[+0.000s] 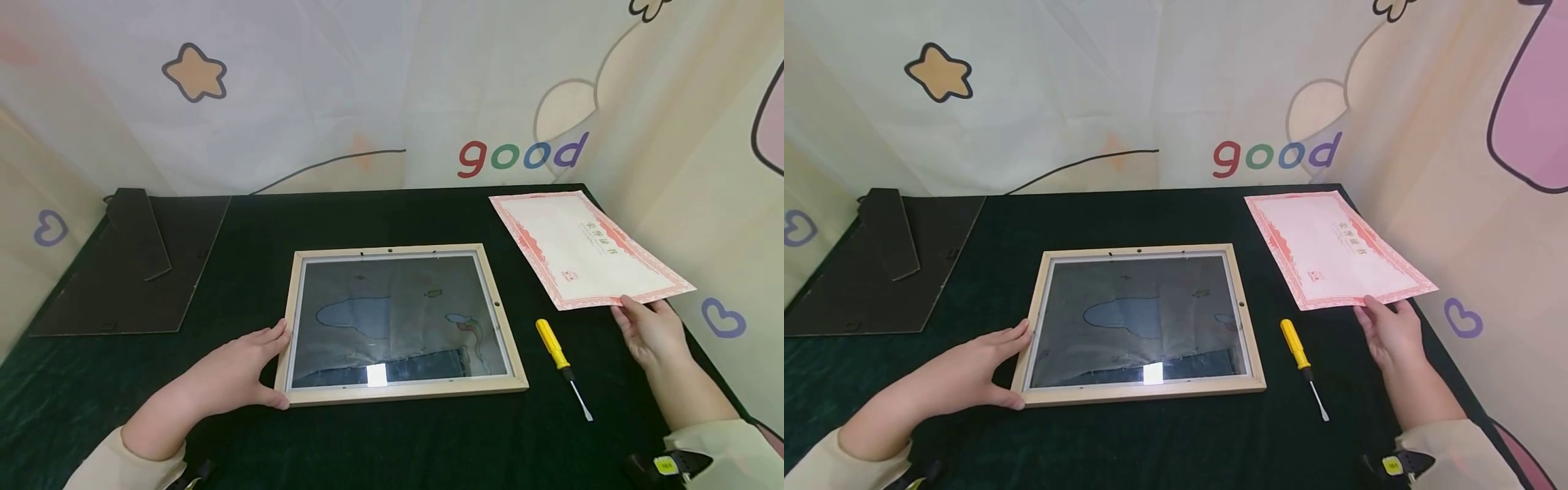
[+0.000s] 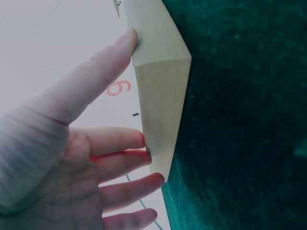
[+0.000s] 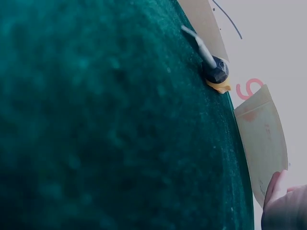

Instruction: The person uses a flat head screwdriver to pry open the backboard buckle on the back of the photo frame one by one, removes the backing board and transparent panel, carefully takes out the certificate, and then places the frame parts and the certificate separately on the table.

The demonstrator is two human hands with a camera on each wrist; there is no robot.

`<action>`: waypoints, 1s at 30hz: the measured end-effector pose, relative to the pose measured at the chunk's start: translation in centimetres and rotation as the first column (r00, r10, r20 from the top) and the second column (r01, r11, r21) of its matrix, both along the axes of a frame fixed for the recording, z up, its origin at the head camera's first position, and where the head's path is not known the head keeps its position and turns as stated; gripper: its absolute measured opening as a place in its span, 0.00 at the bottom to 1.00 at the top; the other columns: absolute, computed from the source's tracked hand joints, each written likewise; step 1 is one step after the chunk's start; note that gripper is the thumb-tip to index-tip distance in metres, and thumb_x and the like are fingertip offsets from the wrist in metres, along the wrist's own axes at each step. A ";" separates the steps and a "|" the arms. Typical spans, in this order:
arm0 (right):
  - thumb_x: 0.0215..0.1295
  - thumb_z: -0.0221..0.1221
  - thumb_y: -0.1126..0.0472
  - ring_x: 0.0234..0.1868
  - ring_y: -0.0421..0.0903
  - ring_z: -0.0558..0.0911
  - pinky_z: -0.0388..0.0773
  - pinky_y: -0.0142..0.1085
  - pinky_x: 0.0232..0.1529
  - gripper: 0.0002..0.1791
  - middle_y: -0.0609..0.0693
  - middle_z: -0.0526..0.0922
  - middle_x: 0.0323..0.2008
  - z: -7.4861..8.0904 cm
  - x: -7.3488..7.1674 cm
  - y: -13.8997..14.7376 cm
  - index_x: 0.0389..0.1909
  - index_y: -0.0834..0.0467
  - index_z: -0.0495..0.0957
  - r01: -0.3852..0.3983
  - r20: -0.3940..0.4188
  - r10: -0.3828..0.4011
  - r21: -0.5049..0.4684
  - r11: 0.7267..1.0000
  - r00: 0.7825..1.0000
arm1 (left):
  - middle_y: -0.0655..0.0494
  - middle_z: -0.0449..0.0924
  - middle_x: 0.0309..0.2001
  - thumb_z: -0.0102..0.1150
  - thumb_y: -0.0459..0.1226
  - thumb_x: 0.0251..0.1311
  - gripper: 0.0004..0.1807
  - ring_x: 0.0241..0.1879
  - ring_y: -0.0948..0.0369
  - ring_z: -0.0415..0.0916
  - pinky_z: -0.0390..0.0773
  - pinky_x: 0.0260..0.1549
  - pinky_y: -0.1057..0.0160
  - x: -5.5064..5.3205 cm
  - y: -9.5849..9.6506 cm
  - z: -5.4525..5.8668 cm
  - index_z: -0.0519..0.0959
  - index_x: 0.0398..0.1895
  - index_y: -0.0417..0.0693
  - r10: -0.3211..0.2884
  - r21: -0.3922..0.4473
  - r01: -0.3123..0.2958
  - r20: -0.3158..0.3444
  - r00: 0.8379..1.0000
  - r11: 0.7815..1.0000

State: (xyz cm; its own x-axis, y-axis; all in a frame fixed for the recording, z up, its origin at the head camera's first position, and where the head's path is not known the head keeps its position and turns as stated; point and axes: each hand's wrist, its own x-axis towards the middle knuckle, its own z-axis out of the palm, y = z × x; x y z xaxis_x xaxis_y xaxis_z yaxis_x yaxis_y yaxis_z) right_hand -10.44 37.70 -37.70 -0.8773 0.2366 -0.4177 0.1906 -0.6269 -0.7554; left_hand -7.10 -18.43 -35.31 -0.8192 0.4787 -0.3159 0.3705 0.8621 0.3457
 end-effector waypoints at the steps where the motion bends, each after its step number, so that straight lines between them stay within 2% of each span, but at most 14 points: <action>1: 0.62 0.56 0.71 0.32 0.42 0.84 0.79 0.30 0.34 0.46 0.48 0.80 0.32 0.0 -0.1 0.0 0.72 0.41 0.42 0.001 0.002 -0.001 0.000 1.000 1.000 | 0.40 0.56 0.68 0.72 0.57 0.37 0.55 0.64 0.41 0.59 0.65 0.55 0.42 0.0 0.0 0.0 0.63 0.66 0.37 -0.001 0.001 0.001 0.001 1.000 1.000; 5: 0.62 0.56 0.71 0.33 0.42 0.84 0.79 0.30 0.35 0.49 0.47 0.79 0.32 0.1 -0.4 -0.1 0.73 0.40 0.38 0.012 0.013 -0.012 0.002 1.000 1.000 | 0.39 0.55 0.68 0.71 0.57 0.37 0.55 0.64 0.41 0.59 0.65 0.55 0.42 0.0 0.0 0.1 0.62 0.67 0.38 0.002 0.000 -0.002 0.006 1.000 1.000; 16: 0.61 0.57 0.72 0.32 0.41 0.83 0.79 0.30 0.34 0.50 0.46 0.78 0.31 0.1 -1.5 -0.2 0.73 0.40 0.37 0.029 0.021 -0.030 0.015 0.999 0.999 | 0.40 0.55 0.69 0.72 0.56 0.38 0.55 0.64 0.43 0.58 0.65 0.56 0.44 0.0 0.1 0.1 0.61 0.67 0.38 0.011 0.002 -0.011 0.009 1.000 1.000; 24: 0.59 0.60 0.69 0.32 0.40 0.83 0.79 0.30 0.35 0.50 0.45 0.71 0.44 -0.2 -2.0 -0.6 0.73 0.40 0.40 0.037 0.055 -0.040 0.062 0.997 0.998 | 0.41 0.54 0.69 0.71 0.57 0.38 0.55 0.65 0.44 0.58 0.65 0.56 0.45 0.0 0.0 0.0 0.60 0.68 0.38 0.012 0.012 -0.012 0.023 1.000 1.000; 30: 0.59 0.60 0.68 0.30 0.42 0.83 0.79 0.31 0.34 0.46 0.46 0.79 0.31 -0.2 -2.3 -0.7 0.71 0.42 0.45 0.011 0.125 -0.019 0.065 0.998 0.992 | 0.41 0.54 0.69 0.71 0.57 0.38 0.56 0.65 0.44 0.58 0.65 0.56 0.45 -0.1 0.0 0.0 0.59 0.68 0.38 0.010 0.012 -0.011 0.029 1.000 1.000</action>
